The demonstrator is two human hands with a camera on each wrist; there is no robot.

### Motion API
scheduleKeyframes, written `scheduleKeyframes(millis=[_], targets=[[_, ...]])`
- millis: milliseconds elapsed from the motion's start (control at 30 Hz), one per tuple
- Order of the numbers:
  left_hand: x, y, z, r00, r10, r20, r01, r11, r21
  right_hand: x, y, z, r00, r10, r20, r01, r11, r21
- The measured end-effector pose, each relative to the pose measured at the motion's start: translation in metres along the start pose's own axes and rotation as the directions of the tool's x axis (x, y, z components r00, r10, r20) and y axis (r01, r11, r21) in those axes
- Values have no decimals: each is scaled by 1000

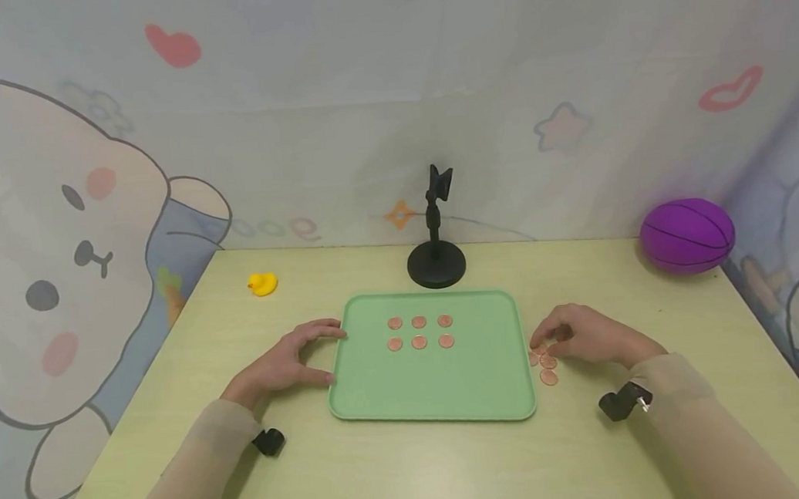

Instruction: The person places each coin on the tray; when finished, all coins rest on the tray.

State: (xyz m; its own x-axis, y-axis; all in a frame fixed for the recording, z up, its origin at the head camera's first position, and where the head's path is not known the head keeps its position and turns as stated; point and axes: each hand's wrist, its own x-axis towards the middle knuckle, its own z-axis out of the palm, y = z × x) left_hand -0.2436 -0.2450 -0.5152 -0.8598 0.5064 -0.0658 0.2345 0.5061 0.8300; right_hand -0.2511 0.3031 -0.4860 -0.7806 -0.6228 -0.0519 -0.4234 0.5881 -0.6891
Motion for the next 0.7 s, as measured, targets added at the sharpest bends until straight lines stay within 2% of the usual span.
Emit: scheduleKeyframes(millis=[333, 700], targets=[[0, -1, 0, 1000, -10, -2, 10, 1000, -11, 1, -4, 0, 1000, -29, -3, 29, 999, -18], [-1, 1, 0, 1000, -13, -7, 13, 1000, -15, 6, -5, 1, 1000, -5, 0, 5, 997, -71]])
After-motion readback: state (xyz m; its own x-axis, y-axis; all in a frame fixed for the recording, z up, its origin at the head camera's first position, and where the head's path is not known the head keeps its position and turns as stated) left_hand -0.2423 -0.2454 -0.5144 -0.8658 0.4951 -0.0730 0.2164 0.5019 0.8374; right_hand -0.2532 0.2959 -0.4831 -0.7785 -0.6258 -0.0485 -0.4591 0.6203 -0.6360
